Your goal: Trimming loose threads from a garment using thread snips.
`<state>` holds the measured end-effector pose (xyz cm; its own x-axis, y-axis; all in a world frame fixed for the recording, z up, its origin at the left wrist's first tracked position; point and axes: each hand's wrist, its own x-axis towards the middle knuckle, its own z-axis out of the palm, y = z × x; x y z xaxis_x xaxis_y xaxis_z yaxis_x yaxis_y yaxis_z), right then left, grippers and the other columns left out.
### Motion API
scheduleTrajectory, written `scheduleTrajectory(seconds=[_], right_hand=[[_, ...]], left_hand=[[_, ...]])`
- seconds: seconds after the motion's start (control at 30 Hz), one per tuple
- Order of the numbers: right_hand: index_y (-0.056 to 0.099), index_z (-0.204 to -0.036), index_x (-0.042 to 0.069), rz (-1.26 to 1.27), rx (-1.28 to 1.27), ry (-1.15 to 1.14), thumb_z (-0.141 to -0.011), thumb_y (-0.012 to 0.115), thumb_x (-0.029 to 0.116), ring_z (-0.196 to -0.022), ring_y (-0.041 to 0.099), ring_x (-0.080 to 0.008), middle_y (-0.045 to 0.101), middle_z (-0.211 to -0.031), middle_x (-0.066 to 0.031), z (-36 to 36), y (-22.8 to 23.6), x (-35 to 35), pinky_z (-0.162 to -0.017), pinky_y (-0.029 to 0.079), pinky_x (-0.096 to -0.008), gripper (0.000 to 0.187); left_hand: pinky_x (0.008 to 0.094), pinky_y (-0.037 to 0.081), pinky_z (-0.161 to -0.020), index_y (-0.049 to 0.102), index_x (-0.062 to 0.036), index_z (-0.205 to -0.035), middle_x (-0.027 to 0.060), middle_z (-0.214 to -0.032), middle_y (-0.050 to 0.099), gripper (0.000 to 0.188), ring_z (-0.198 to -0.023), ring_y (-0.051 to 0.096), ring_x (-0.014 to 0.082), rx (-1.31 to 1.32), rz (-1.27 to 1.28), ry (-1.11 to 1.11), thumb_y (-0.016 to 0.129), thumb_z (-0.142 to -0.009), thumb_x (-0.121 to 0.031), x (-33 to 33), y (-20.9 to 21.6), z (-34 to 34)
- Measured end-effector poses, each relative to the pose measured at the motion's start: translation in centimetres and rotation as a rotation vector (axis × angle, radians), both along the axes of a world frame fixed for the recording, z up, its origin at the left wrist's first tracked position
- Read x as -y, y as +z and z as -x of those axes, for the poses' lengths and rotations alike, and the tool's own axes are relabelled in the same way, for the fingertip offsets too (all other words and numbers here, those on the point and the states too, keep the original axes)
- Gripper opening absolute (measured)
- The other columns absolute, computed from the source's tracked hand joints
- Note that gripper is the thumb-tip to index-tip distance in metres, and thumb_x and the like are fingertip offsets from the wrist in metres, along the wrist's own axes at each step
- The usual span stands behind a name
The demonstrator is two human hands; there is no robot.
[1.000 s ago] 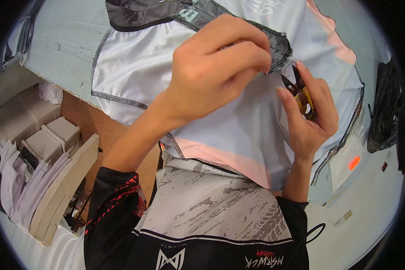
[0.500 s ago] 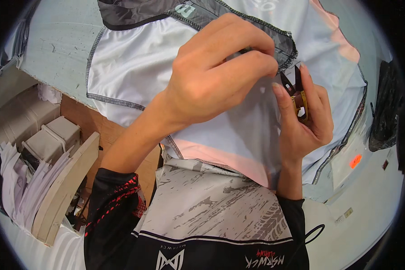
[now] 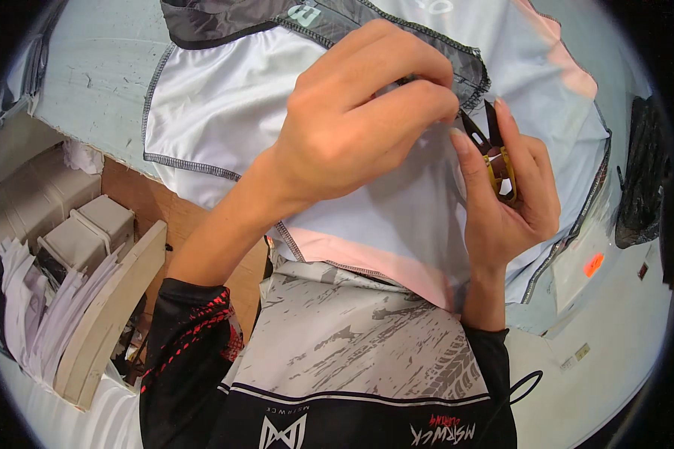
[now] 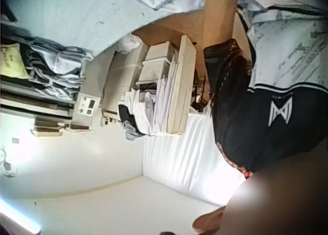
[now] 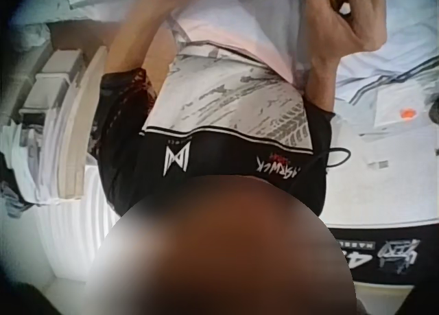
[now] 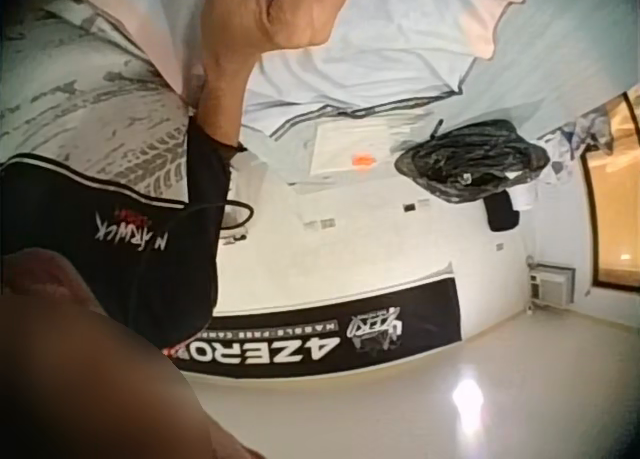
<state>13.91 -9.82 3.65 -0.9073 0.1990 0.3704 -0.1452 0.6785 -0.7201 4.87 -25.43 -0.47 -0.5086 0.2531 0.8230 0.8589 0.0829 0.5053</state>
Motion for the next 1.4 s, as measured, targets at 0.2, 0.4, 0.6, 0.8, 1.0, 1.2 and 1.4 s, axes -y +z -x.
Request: scheduleTrajectory(seconds=[0.2, 0.4, 0.6, 0.8, 1.0, 1.2, 1.4], right_hand=[[0.071, -0.11, 0.002, -0.025, -0.067, 0.028, -0.069, 0.082, -0.004, -0.057, 0.042, -0.0032, 0.058, -0.074, -0.0001, 0.3, -0.1, -0.2, -0.048, 0.03, -0.017, 0.043], [0.072, -0.106, 0.0, -0.009, -0.127, 0.012, -0.07, 0.08, -0.006, -0.055, 0.042, -0.0029, 0.061, -0.074, -0.0023, 0.3, -0.4, -0.4, -0.045, 0.029, -0.0172, 0.037], [0.072, -0.105, 0.0, 0.036, -0.15, -0.103, -0.072, 0.079, -0.006, -0.056, 0.041, -0.004, 0.06, -0.074, -0.0014, 0.0, -0.2, -0.8, -0.046, 0.028, -0.0177, 0.034], [0.068, -0.111, -0.002, 0.227, 0.0, -0.147, -0.077, 0.076, -0.005, -0.061, 0.045, -0.0025, 0.059, -0.077, 0.0015, -0.2, -0.2, -1.3, -0.054, 0.031, -0.0149, 0.035], [0.06, -0.111, -0.005, 0.863, 0.252, -0.093, -0.08, 0.072, -0.007, -0.067, 0.052, -0.0002, 0.057, -0.079, 0.0029, 1.2, 0.8, -0.5, -0.061, 0.039, -0.0124, 0.033], [0.064, -0.1, -0.005, 0.629, 0.303, -0.05, -0.078, 0.078, 0.001, -0.062, 0.045, 0.0001, 0.055, -0.072, 0.005, 3.8, 0.9, -1.0, -0.053, 0.034, -0.0151, 0.027], [0.068, -0.092, -0.003, 0.751, 0.351, -0.004, -0.084, 0.074, 0.01, -0.059, 0.047, 0.0006, 0.06, -0.073, 0.0043, 4.3, 1.3, -2.2, -0.05, 0.035, -0.0161, 0.016]], left_hand=[[0.0246, 0.046, -0.054, 0.065, 0.0003, -0.076, 0.0099, -0.083, 0.063, 0.021, -0.067, 0.059, 0.0165, -0.008, -0.002, 0.003, 0.067, -0.06, 0.015, 0.1, 0.0, 0.0], [0.0245, 0.046, -0.054, 0.065, 0.0, -0.076, 0.0095, -0.084, 0.063, 0.022, -0.067, 0.059, 0.0165, 0.015, 0.009, -0.007, 0.066, -0.06, 0.015, 0.2, 0.2, 0.0], [0.0246, 0.046, -0.054, 0.065, -0.0005, -0.076, 0.0092, -0.083, 0.063, 0.022, -0.068, 0.059, 0.017, 0.007, -0.005, -0.008, 0.066, -0.06, 0.015, 0.1, 0.1, -0.1], [0.0267, 0.047, -0.057, 0.064, -0.0002, -0.075, 0.0088, -0.082, 0.063, 0.022, -0.071, 0.059, 0.0192, -0.02, -0.005, -0.002, 0.067, -0.059, 0.015, 0.2, 0.1, 0.0], [0.0312, 0.049, -0.06, 0.063, 0.0009, -0.074, 0.0102, -0.081, 0.062, 0.023, -0.072, 0.06, 0.0239, -0.055, 0.045, -0.017, 0.067, -0.055, 0.012, 0.1, 0.2, -0.2], [0.0325, 0.049, -0.06, 0.062, 0.0025, -0.074, 0.0112, -0.081, 0.061, 0.022, -0.074, 0.06, 0.0266, -0.05, 0.123, -0.056, 0.067, -0.053, 0.009, -0.2, 0.5, -0.6], [0.0325, 0.05, -0.062, 0.062, 0.0031, -0.079, 0.012, -0.084, 0.061, 0.025, -0.075, 0.061, 0.0261, -0.01, 0.193, -0.155, 0.068, -0.056, 0.007, -0.3, 0.8, -0.5]])
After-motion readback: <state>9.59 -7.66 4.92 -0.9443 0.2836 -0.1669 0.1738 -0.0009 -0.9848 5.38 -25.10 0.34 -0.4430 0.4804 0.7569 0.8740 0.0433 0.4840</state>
